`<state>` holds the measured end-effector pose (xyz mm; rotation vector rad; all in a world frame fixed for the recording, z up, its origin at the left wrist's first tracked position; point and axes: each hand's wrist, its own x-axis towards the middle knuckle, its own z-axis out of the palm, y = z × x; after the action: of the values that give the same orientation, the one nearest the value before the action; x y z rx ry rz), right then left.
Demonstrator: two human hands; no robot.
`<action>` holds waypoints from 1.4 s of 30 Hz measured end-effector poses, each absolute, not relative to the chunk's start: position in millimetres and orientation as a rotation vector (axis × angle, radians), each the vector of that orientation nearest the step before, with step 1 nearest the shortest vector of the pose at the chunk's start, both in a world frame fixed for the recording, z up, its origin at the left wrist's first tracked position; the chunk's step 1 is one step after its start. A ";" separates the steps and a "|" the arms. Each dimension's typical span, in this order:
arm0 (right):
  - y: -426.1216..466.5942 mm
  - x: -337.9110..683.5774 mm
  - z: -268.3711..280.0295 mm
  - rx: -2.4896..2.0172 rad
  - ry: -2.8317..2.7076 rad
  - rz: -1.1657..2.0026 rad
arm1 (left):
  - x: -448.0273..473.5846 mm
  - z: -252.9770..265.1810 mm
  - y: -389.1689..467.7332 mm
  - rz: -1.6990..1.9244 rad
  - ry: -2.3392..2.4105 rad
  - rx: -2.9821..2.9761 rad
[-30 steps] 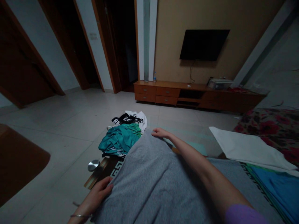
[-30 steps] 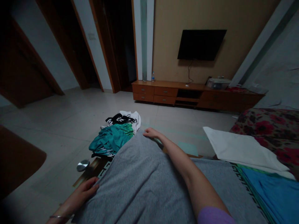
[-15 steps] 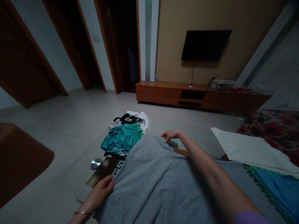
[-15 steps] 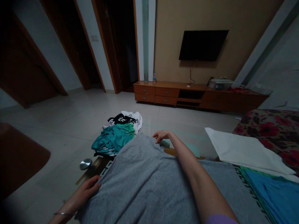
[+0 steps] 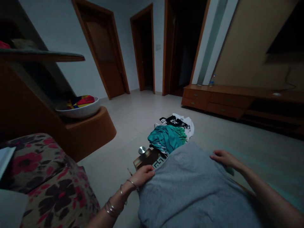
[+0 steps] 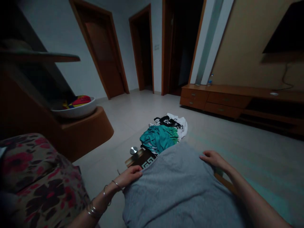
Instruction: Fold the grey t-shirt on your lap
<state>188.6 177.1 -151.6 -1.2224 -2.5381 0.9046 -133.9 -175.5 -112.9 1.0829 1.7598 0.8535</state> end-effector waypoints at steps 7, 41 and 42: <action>175.2 196.7 -151.3 -1.265 -2.572 0.960 | -138.5 -93.9 -183.7 0.769 1.684 1.125; 40.1 23.6 -89.1 0.039 -2.910 0.273 | -82.9 -90.7 -247.3 0.928 1.877 1.334; 39.6 19.2 -89.6 0.091 -2.934 0.306 | -77.1 -91.1 -250.7 0.936 1.842 1.357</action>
<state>19.2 39.6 -89.6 0.0912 -2.9344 0.3055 -77.1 -250.7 -91.1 1.3567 1.8418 0.9363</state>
